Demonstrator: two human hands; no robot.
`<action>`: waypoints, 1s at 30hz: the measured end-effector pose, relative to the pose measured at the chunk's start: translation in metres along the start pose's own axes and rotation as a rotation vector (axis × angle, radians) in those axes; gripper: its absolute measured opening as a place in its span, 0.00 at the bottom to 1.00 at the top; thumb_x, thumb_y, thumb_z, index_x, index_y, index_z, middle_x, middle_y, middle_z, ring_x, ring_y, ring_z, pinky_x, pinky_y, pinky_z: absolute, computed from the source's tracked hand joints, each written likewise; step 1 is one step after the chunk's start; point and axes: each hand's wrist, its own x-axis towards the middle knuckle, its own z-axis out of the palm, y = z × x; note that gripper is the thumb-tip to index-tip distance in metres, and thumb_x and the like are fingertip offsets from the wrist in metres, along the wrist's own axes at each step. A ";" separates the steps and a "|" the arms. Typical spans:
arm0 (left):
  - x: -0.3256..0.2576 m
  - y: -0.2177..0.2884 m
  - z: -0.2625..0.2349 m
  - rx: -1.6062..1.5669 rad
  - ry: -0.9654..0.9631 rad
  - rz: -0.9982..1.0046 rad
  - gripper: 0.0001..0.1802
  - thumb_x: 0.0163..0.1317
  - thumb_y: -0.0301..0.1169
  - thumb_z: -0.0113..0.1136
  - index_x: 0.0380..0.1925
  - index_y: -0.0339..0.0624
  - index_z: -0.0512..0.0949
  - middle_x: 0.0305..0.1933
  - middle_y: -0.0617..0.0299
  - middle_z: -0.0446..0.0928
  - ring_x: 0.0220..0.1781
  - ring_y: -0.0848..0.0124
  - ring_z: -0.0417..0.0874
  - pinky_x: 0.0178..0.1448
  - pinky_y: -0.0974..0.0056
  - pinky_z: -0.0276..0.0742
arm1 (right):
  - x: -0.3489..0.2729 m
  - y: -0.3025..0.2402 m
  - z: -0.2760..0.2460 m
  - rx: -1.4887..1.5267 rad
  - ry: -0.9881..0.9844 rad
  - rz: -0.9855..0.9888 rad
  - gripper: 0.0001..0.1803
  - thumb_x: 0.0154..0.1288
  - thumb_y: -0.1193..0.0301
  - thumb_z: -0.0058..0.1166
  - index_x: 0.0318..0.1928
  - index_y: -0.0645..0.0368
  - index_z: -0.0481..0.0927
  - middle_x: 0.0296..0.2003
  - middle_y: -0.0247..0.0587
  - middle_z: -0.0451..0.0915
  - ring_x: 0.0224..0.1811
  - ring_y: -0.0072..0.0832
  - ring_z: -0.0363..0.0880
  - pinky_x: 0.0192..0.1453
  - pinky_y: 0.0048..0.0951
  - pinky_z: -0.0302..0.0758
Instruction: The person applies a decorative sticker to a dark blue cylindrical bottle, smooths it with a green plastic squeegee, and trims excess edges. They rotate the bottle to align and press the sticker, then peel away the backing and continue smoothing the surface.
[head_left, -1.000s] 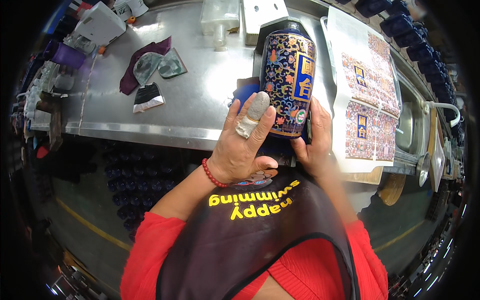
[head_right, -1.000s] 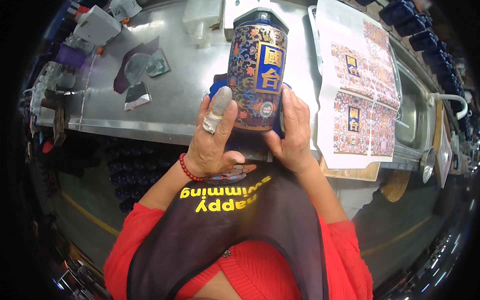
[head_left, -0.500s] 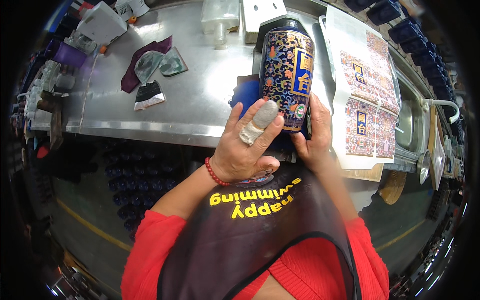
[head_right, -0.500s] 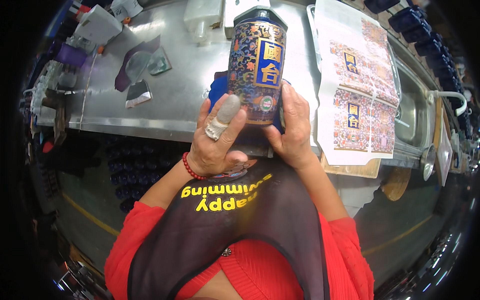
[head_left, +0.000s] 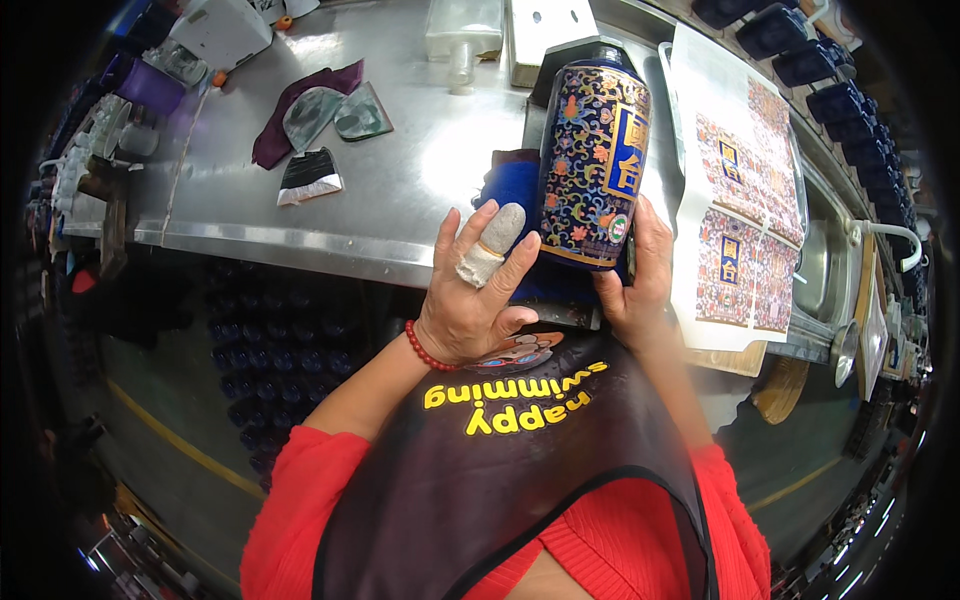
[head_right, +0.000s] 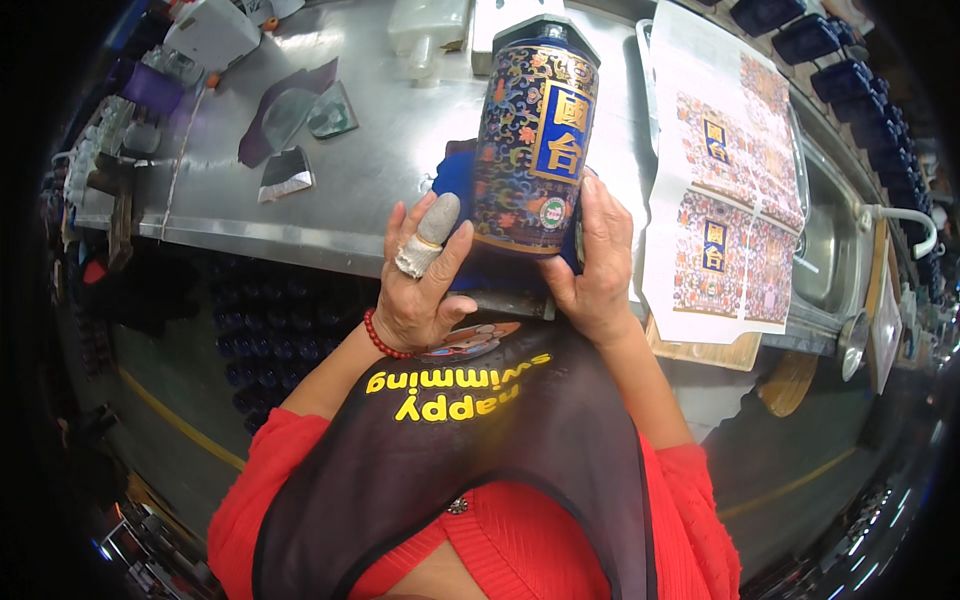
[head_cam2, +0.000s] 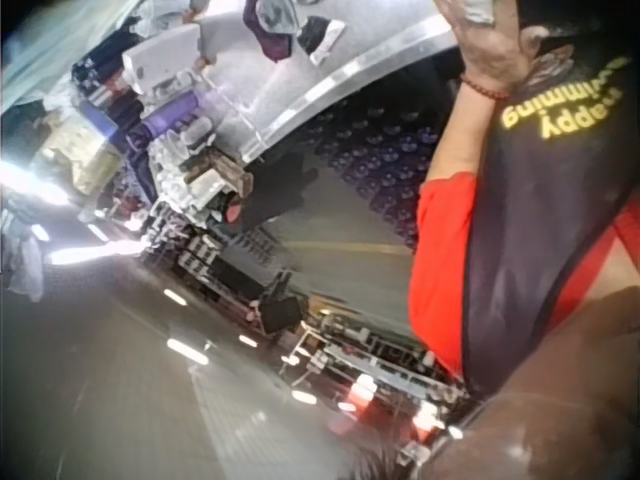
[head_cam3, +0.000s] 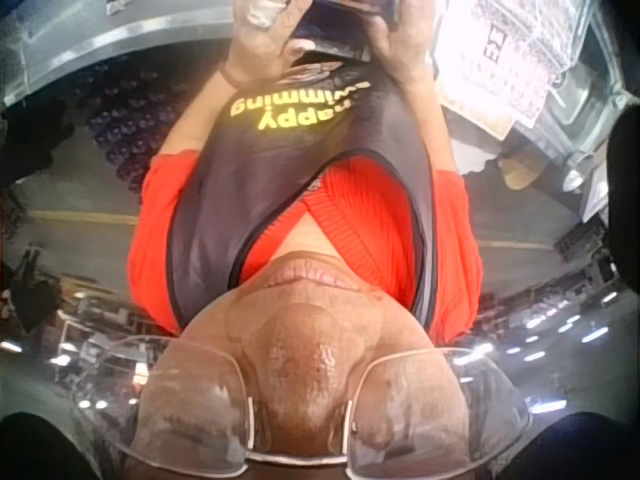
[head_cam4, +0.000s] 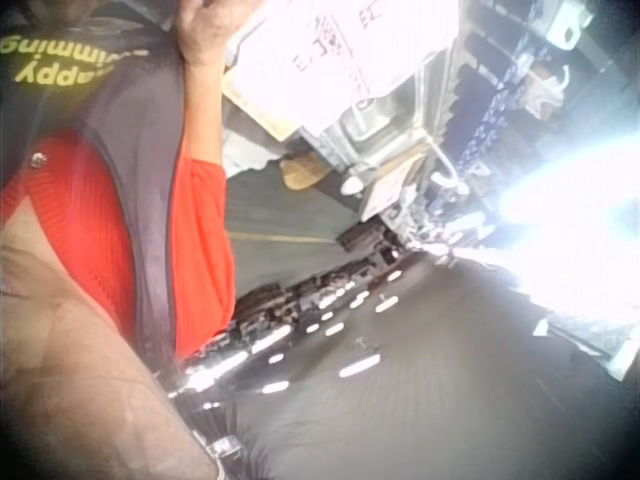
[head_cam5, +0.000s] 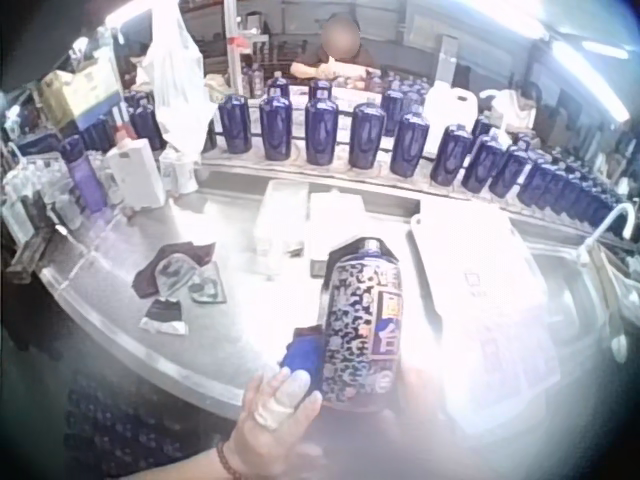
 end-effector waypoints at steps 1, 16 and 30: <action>0.000 0.000 -0.001 -0.017 0.007 -0.013 0.36 0.76 0.62 0.42 0.68 0.47 0.78 0.70 0.43 0.74 0.77 0.45 0.66 0.83 0.38 0.44 | 0.000 0.000 0.000 -0.002 -0.001 0.005 0.43 0.67 0.62 0.65 0.74 0.74 0.63 0.68 0.63 0.71 0.70 0.55 0.70 0.74 0.49 0.65; 0.006 0.002 -0.002 0.017 0.039 -0.055 0.32 0.76 0.60 0.46 0.67 0.53 0.80 0.73 0.45 0.71 0.79 0.46 0.62 0.83 0.38 0.43 | 0.000 -0.001 0.000 0.012 -0.002 0.007 0.42 0.69 0.59 0.63 0.74 0.73 0.63 0.69 0.63 0.70 0.70 0.55 0.69 0.74 0.49 0.65; 0.005 -0.002 -0.013 0.079 0.000 0.051 0.24 0.74 0.54 0.54 0.62 0.58 0.84 0.73 0.48 0.71 0.80 0.50 0.60 0.84 0.40 0.42 | -0.003 0.003 -0.001 -0.006 -0.008 0.008 0.42 0.69 0.60 0.63 0.74 0.72 0.63 0.69 0.63 0.70 0.70 0.56 0.70 0.74 0.49 0.65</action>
